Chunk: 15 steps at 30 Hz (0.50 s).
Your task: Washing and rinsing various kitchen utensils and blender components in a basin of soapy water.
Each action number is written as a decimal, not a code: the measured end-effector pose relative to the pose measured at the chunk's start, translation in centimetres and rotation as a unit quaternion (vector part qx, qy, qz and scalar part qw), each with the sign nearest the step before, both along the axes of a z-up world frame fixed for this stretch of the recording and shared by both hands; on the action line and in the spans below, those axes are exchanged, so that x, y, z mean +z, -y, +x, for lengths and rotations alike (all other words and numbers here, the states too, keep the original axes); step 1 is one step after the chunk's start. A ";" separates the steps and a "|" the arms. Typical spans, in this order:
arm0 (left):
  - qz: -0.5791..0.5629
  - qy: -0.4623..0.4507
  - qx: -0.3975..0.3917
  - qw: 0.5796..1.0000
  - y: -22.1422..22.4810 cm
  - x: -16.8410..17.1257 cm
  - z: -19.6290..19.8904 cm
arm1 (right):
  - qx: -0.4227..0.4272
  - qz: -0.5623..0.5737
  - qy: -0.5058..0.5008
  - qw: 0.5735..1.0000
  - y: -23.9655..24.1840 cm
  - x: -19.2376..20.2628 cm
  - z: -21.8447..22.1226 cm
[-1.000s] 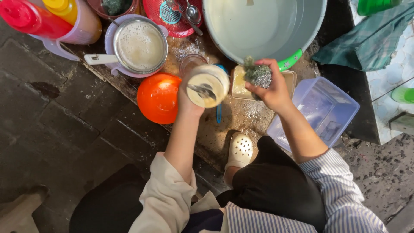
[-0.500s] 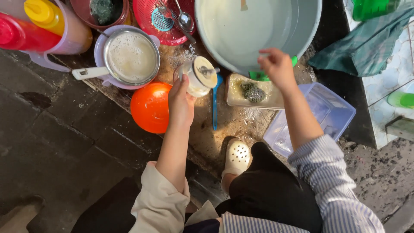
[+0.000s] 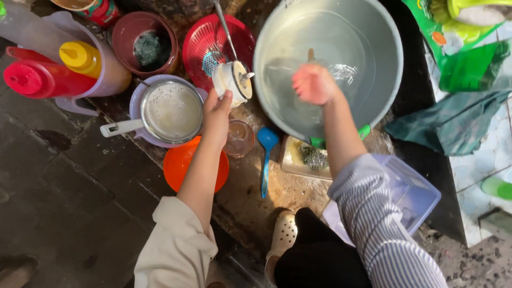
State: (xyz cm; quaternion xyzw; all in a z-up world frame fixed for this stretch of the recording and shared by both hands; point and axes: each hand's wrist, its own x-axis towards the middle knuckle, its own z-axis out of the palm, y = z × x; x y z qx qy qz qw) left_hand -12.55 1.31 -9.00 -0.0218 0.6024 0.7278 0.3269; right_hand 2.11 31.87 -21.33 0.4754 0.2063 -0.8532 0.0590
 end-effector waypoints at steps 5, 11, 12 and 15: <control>-0.107 -0.032 0.027 0.993 -0.7 -5.8 -1.3 | 0.146 0.201 -0.210 0.946 9.8 16.7 -5.5; 0.068 0.061 0.118 0.989 -0.6 -4.8 -2.1 | -0.027 0.291 0.073 0.954 -2.9 1.2 2.3; 0.067 0.061 0.119 0.989 -0.6 -3.7 -2.3 | -0.027 0.291 0.073 0.954 -5.4 -4.8 6.4; 0.094 0.072 0.146 0.982 -0.7 -0.5 -2.1 | -0.163 0.333 0.181 0.911 -8.8 -13.7 6.5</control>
